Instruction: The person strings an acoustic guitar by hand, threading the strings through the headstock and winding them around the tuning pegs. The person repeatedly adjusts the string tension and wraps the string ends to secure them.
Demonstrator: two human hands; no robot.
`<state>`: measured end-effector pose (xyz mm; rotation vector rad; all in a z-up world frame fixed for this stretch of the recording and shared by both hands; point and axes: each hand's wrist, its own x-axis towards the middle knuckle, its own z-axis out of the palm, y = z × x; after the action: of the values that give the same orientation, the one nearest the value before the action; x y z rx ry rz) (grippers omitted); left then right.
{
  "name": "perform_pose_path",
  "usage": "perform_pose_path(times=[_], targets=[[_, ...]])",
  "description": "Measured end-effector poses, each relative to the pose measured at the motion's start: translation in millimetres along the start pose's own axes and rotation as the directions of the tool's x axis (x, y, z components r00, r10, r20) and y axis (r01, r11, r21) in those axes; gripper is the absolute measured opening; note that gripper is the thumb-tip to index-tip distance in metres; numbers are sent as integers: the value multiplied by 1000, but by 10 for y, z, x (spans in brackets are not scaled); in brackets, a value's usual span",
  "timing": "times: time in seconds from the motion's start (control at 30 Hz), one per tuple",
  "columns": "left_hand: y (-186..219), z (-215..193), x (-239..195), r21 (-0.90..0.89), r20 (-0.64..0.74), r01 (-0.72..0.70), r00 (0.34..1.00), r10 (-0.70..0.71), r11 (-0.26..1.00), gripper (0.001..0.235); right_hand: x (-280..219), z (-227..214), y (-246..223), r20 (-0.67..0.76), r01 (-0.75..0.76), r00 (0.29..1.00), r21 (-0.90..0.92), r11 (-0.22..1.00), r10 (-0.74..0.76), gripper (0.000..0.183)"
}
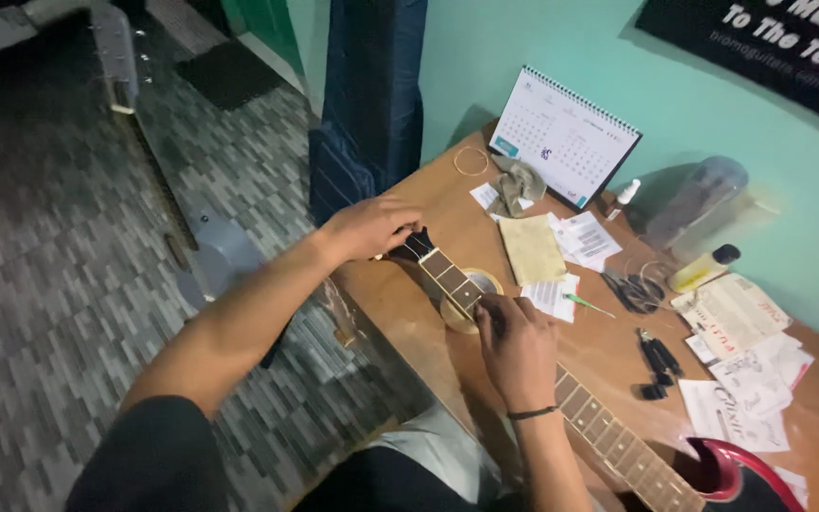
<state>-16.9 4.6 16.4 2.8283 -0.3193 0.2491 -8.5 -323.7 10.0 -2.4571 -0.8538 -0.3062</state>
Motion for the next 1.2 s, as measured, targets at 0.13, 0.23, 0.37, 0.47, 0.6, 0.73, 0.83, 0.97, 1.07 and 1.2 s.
perform_pose_path(times=[0.13,0.23,0.37,0.47,0.6,0.73,0.83,0.97,1.07,1.2], targets=[[-58,28,-25,1,-41,-35,999,35,999,9,187,16,-147,19,-56,998,-10,998,57,13],[129,-40,-154,-161,-194,16,980,-48,987,6,384,95,-295,84,-66,995,82,994,59,14],[-234,541,-240,-159,-424,-37,905,-34,987,5,675,329,-420,115,-35,993,97,995,24,13],[-183,559,-284,-105,-518,29,852,-80,994,7,902,465,-436,169,18,985,83,996,-32,13],[-47,328,-293,63,-629,82,777,-25,995,25,1367,271,-623,303,4,946,334,943,-111,11],[27,540,-390,-74,-610,145,776,-159,987,48,1833,554,-496,297,66,932,421,905,-206,12],[121,556,-408,-83,-585,173,789,-189,981,56,2153,763,-547,422,28,876,442,896,-235,12],[252,578,-346,-242,-698,192,647,-308,951,62,2359,1105,-604,601,-156,756,549,821,-259,19],[261,595,-342,-265,-697,205,634,-334,942,60,2460,1245,-549,704,-261,660,543,798,-264,22],[310,482,-317,-203,-693,255,645,-323,945,60,2472,1281,-510,714,-362,627,621,695,-311,19]])
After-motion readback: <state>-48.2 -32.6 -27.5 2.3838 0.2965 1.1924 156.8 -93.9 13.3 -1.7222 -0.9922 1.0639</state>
